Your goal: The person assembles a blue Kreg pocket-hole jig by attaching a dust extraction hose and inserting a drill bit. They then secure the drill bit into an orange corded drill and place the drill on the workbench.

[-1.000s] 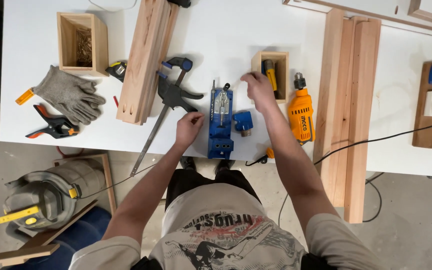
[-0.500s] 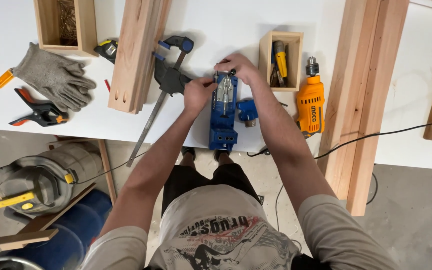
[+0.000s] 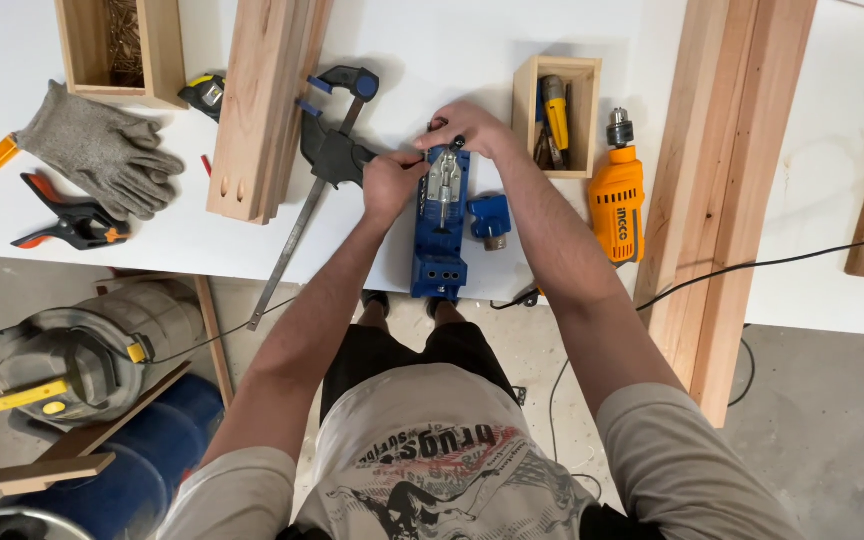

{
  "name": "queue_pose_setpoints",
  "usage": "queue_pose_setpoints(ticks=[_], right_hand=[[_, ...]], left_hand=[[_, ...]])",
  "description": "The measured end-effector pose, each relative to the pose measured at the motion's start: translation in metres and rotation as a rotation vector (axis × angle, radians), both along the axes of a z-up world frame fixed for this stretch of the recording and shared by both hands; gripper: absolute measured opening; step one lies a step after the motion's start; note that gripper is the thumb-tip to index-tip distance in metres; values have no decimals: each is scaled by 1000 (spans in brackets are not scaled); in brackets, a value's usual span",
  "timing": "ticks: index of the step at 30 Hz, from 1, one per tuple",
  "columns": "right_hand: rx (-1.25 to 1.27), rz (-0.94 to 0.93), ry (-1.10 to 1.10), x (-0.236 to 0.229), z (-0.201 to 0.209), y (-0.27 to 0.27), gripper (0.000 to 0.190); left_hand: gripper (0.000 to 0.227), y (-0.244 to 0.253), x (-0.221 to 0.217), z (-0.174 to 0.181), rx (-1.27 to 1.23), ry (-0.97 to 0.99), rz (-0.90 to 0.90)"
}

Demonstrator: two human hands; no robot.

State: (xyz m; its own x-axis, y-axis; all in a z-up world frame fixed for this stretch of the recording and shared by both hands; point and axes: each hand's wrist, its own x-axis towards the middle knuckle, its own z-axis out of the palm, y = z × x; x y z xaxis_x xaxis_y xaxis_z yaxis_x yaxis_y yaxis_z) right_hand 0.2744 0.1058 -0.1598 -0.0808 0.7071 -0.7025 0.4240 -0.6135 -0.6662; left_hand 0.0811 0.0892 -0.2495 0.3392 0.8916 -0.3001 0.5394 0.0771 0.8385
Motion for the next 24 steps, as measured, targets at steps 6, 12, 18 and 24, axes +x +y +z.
queue_pose_setpoints(ticks=[6, 12, 18, 24], right_hand=[[9, -91, 149, 4, -8, -2, 26], [-23, -112, -43, 1, 0, -2, 46], [74, -144, -27, -5, 3, -10, 20], [67, -159, -19, -8, 6, -12, 16]], left_hand=[[23, 0, 1, -2, -6, 17, 6], [24, 0, 1, 12, -41, 14, 11], [29, -3, 2, 30, 35, -3, 30], [26, 16, 7, 44, -154, 56, 9]])
